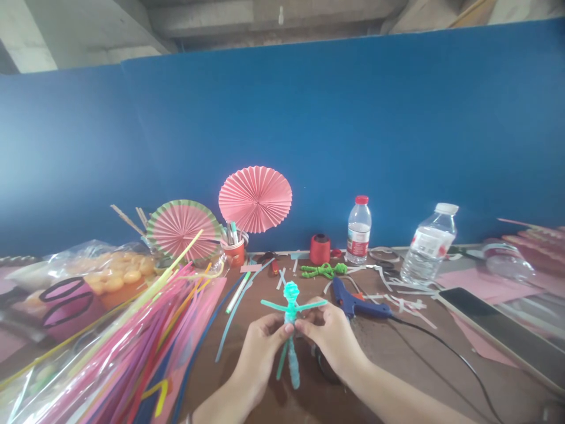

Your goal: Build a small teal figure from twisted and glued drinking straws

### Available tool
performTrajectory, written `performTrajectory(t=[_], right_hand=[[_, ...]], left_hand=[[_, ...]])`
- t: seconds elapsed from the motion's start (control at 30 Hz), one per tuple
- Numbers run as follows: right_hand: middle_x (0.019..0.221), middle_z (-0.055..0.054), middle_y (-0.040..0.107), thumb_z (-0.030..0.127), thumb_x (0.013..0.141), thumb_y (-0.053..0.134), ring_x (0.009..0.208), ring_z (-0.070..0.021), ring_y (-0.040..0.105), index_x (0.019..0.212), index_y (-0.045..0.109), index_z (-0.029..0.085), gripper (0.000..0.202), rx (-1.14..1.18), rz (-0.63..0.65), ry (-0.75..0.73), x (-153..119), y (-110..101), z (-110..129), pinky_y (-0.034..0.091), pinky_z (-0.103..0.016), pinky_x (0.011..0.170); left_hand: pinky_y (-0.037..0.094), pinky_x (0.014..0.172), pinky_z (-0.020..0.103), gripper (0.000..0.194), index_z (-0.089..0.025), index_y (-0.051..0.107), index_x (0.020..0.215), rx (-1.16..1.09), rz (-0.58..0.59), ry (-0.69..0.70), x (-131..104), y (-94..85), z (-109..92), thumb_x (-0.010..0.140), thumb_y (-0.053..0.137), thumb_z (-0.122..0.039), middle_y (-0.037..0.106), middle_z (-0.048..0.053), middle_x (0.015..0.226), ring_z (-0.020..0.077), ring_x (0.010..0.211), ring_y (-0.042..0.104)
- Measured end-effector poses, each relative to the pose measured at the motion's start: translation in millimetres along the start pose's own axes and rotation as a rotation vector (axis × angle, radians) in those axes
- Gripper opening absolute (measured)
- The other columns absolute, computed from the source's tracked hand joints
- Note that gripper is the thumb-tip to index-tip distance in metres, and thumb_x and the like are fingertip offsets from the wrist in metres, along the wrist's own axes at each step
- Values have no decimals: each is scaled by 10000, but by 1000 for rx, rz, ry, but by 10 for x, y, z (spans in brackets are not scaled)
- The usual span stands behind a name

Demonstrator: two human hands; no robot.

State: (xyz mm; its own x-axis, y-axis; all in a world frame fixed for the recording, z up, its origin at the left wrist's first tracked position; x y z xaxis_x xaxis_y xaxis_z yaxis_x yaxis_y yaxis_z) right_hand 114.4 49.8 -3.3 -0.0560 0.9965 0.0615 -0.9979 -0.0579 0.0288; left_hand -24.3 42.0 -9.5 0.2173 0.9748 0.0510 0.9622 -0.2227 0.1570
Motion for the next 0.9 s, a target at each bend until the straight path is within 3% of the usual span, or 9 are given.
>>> performTrajectory(t=[0.43, 0.77, 0.9], right_hand=[[443, 71, 482, 197, 617, 650, 403, -80, 433, 602, 461, 177, 190, -51, 25, 14, 18, -21, 2, 344, -184, 384], [468, 68, 505, 206, 592, 688, 399, -76, 449, 637, 485, 167, 212, -22, 77, 21, 62, -53, -51, 364, -186, 387], [580, 23, 586, 245, 657, 662, 517, -100, 540, 716, 559, 146, 155, 102, 156, 41, 89, -61, -81, 424, -198, 480]], left_hand=[[385, 573, 220, 235, -109, 662, 711, 208, -47, 14, 11, -5, -55, 713, 604, -336, 646, 54, 626, 167, 607, 549], [405, 644, 249, 195, -103, 680, 752, 97, -40, -24, -7, 6, -33, 691, 635, -282, 670, 79, 669, 191, 678, 577], [419, 677, 261, 244, -115, 667, 816, 41, -55, -25, 0, 4, 12, 722, 595, -328, 677, 91, 740, 182, 672, 583]])
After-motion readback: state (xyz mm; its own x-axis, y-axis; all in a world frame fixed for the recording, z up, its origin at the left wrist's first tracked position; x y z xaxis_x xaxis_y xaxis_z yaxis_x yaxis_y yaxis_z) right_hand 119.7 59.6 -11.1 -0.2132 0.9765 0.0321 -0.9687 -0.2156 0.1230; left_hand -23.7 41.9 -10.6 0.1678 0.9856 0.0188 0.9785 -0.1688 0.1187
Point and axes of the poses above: each hand's wrist, its own x-axis towards the middle knuckle, its own y-axis out of the palm, z = x × y, the point moved 1 cm from there along x, towards the middle knuckle
